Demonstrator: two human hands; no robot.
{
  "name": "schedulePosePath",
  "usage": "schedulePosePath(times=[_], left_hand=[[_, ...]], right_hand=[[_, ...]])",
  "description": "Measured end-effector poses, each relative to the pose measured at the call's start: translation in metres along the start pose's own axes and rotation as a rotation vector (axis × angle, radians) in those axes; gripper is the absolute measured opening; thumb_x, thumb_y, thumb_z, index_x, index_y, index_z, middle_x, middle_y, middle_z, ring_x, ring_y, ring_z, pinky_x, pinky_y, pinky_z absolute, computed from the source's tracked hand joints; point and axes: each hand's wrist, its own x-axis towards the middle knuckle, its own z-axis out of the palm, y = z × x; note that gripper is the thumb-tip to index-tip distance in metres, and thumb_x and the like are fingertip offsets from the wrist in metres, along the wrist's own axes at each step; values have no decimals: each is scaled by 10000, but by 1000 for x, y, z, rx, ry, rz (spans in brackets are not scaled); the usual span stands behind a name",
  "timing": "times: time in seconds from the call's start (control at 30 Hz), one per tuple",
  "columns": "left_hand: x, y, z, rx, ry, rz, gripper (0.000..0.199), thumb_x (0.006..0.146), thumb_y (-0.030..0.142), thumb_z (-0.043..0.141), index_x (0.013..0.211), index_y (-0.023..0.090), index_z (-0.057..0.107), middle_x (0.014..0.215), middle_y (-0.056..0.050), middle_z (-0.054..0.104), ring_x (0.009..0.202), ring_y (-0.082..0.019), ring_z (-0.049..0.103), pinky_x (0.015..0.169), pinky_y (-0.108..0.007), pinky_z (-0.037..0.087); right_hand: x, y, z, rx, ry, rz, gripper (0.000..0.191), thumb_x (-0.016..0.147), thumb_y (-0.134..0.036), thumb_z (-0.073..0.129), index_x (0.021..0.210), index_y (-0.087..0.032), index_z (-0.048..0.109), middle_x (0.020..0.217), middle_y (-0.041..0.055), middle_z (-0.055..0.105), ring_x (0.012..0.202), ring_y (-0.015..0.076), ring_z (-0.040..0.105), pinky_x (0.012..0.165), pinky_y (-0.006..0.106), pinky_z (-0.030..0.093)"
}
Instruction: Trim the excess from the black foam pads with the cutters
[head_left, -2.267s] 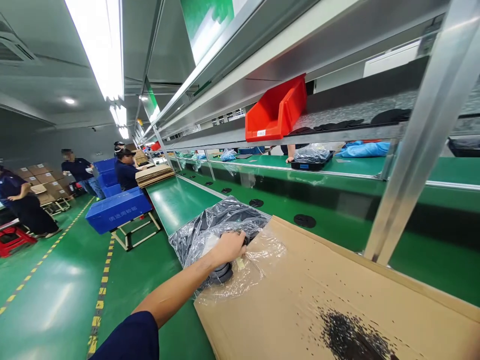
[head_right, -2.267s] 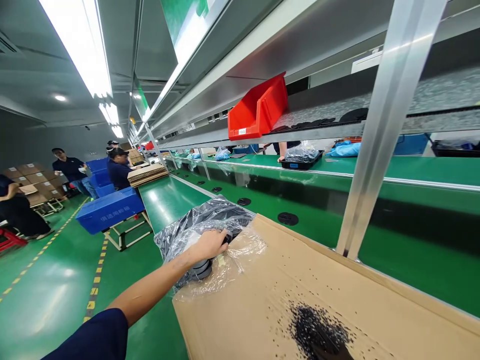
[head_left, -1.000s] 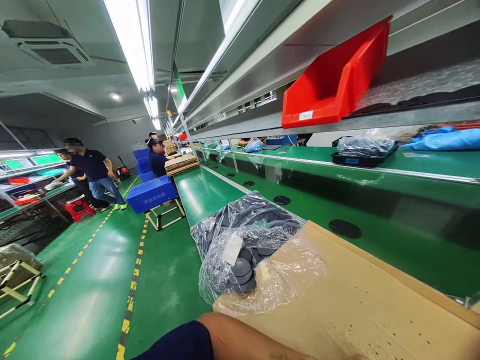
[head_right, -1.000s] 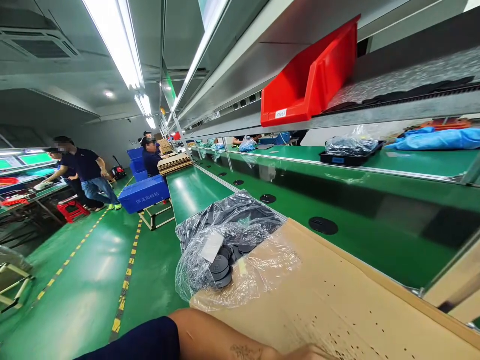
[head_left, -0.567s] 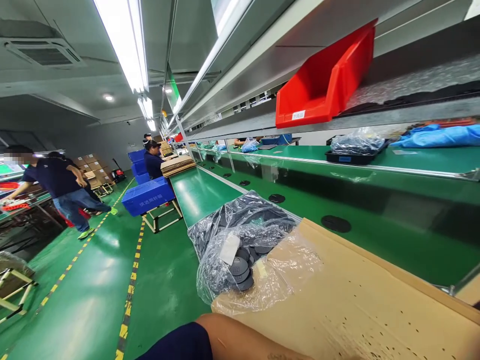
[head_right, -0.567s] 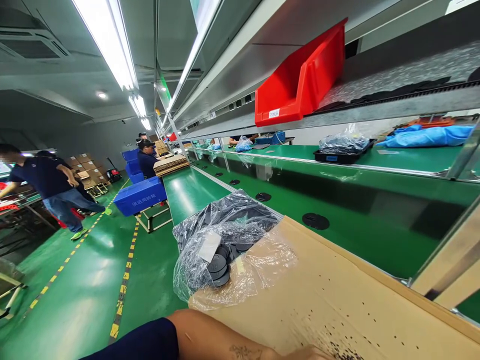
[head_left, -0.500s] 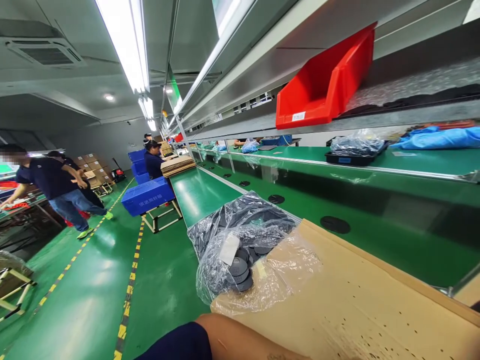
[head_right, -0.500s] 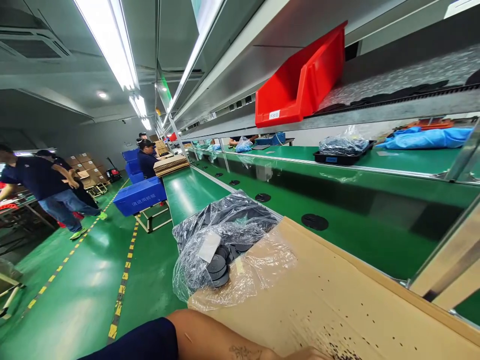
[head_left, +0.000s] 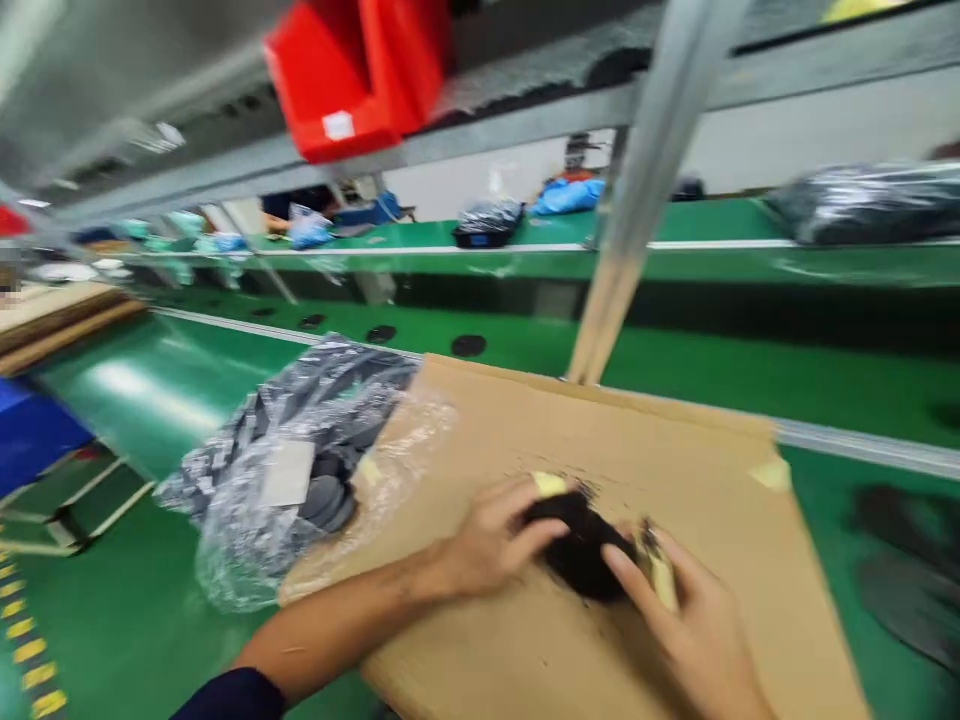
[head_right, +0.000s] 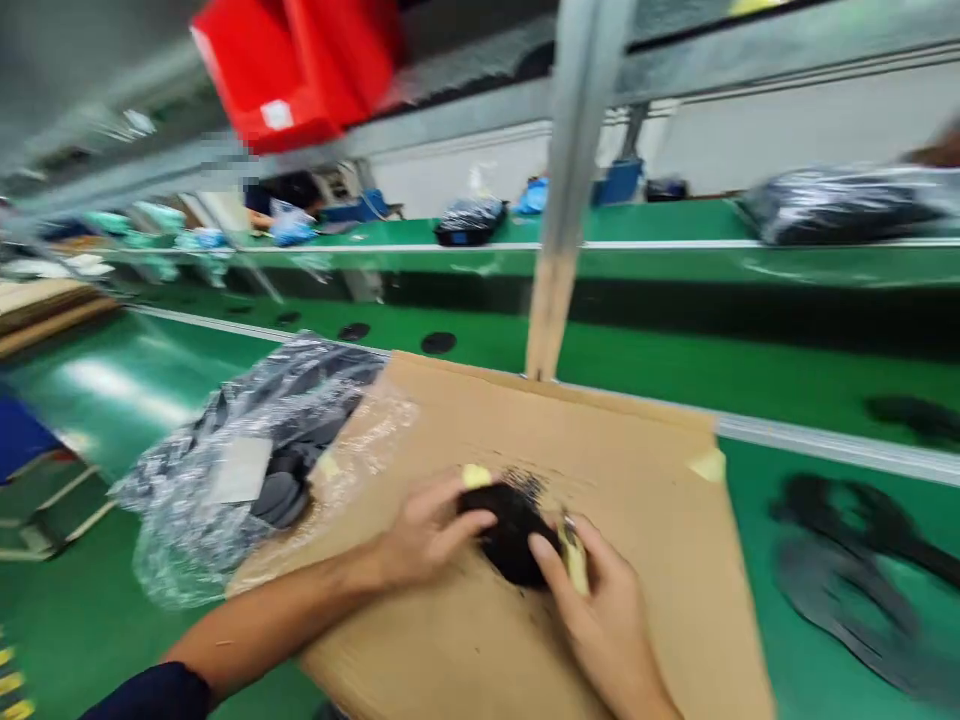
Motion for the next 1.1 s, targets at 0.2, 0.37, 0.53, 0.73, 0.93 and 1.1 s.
schedulePosePath(times=[0.2, 0.37, 0.53, 0.73, 0.93, 1.1], left_hand=[[-8, 8, 0, 29, -53, -32, 324, 988, 298, 608, 1276, 155, 652, 1177, -123, 729, 1038, -213, 705, 891, -340, 608], [-11, 10, 6, 77, -99, 7, 341, 1005, 305, 578, 1302, 143, 624, 1141, -130, 724, 979, -202, 697, 804, -312, 608], [-11, 14, 6, 131, -52, -5, 315, 1007, 301, 575, 1277, 149, 628, 1109, -116, 727, 928, -181, 697, 781, -290, 604], [-9, 13, 5, 117, -85, 1, 319, 1011, 299, 572, 1283, 138, 615, 1026, -95, 705, 906, -173, 661, 789, -293, 587], [-11, 9, 6, 76, -105, -28, 333, 1005, 302, 576, 1303, 157, 608, 1000, -84, 687, 864, -170, 647, 745, -285, 577], [-8, 12, 6, 26, -148, -132, 344, 999, 327, 575, 1295, 158, 617, 1140, -111, 711, 1038, -221, 673, 910, -361, 580]], right_hand=[[-6, -26, 2, 134, -46, 78, 361, 898, -556, 639, 876, -196, 641, 799, 36, 675, 755, 201, 639, 705, 271, 543], [-11, -25, 3, 157, -65, 56, 319, 920, -517, 631, 912, -198, 639, 816, 37, 670, 767, 200, 636, 704, 272, 537], [-12, -22, 3, 144, -32, 59, 323, 924, -516, 635, 945, -194, 648, 857, 50, 681, 809, 210, 643, 759, 286, 537], [-13, -22, 2, 133, -26, 60, 307, 919, -506, 652, 925, -198, 649, 830, 34, 666, 788, 200, 627, 759, 284, 527], [-13, -21, 4, 126, -33, 59, 303, 920, -497, 653, 958, -196, 662, 859, 48, 695, 798, 209, 643, 769, 294, 549], [-11, -24, 2, 99, -17, 5, 272, 929, -469, 642, 956, -200, 679, 859, 50, 720, 798, 214, 684, 752, 278, 583]])
